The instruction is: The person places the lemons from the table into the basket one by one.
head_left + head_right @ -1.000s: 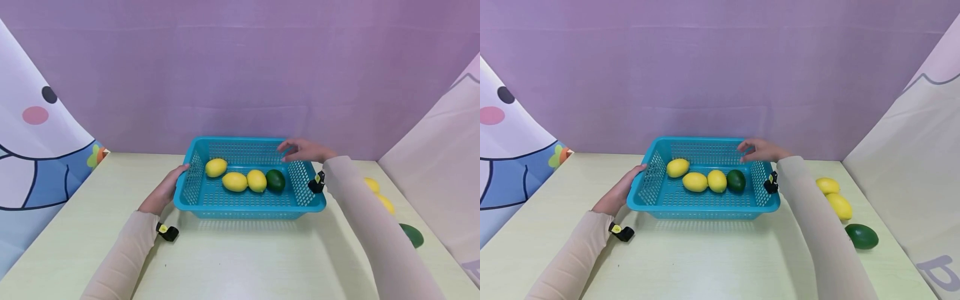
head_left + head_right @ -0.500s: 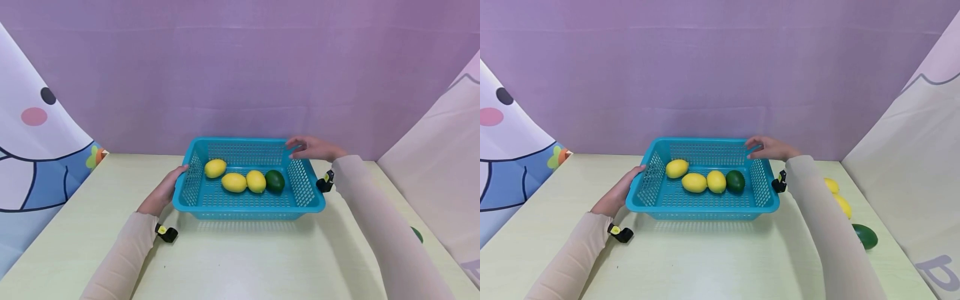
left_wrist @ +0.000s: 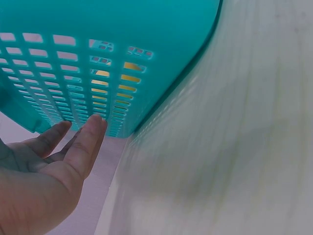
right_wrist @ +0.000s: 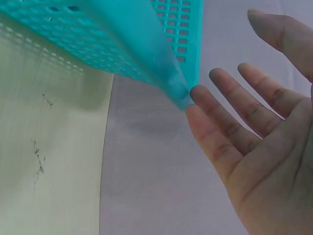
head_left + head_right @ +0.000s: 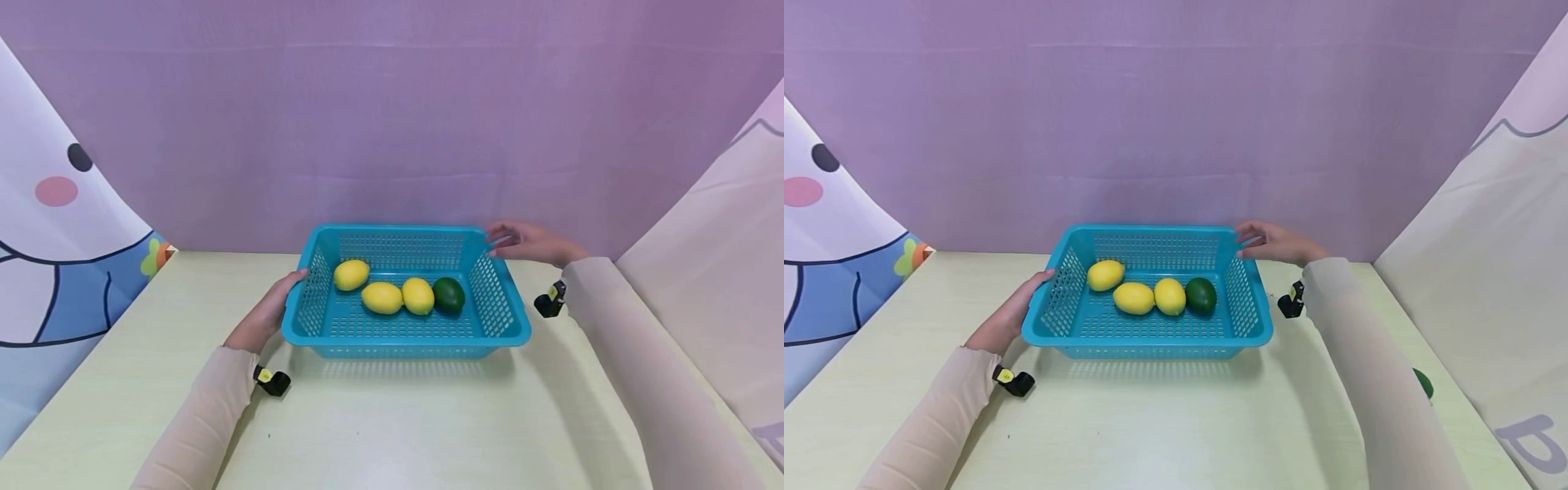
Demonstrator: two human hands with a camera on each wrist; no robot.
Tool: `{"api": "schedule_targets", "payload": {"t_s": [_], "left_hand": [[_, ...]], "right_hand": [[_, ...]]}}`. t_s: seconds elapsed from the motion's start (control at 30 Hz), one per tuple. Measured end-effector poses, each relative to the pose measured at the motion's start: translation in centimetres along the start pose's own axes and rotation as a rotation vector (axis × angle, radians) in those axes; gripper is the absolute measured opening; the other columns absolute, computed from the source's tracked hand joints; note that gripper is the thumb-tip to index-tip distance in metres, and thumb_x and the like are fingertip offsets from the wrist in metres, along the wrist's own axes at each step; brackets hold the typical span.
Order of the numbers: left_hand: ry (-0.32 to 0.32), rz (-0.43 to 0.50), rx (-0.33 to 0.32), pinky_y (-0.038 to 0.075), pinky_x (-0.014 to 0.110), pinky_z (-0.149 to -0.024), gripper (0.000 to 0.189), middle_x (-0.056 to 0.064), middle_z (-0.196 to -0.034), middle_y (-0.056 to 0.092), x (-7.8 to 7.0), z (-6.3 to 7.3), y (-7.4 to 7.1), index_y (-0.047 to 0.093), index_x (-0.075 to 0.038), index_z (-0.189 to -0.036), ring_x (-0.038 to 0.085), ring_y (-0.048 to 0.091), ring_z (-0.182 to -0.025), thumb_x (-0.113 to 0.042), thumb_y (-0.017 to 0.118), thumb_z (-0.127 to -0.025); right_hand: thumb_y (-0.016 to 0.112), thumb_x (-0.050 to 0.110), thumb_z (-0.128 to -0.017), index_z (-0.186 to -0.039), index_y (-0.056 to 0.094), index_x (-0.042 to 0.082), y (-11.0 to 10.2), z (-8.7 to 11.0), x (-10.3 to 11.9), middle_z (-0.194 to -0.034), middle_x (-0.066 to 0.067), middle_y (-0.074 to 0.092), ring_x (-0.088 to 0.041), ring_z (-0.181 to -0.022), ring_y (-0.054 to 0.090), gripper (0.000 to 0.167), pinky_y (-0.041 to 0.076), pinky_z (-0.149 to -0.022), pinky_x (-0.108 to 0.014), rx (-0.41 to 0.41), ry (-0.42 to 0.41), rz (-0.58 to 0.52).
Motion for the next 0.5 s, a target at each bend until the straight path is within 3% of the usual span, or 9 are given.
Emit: {"api": "schedule_targets", "payload": {"t_s": [0.5], "left_hand": [[-0.002, 0.007, 0.017, 0.037, 0.058, -0.1, 0.073, 0.025, -0.151, 0.02, 0.0, 0.0, 0.1, 0.0, -0.015, -0.153, 0.047, 0.032, -0.131, -0.055, 0.027, -0.097]], "right_hand": [[0.055, 0.019, -0.095, -0.142, 0.03, -0.001, -1.2, 2.1, -1.5, -0.14, -0.026, 0.038, -0.041, -0.127, 0.039, 0.056, 0.038, -0.098, -0.059, -0.042, 0.017, -0.006]]}}
Point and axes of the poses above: each hand's wrist, its own z-axis away from the middle knuckle, its own y-axis out of the palm, x = y × z, the point moved 8 cm from there along -z, towards the middle knuckle
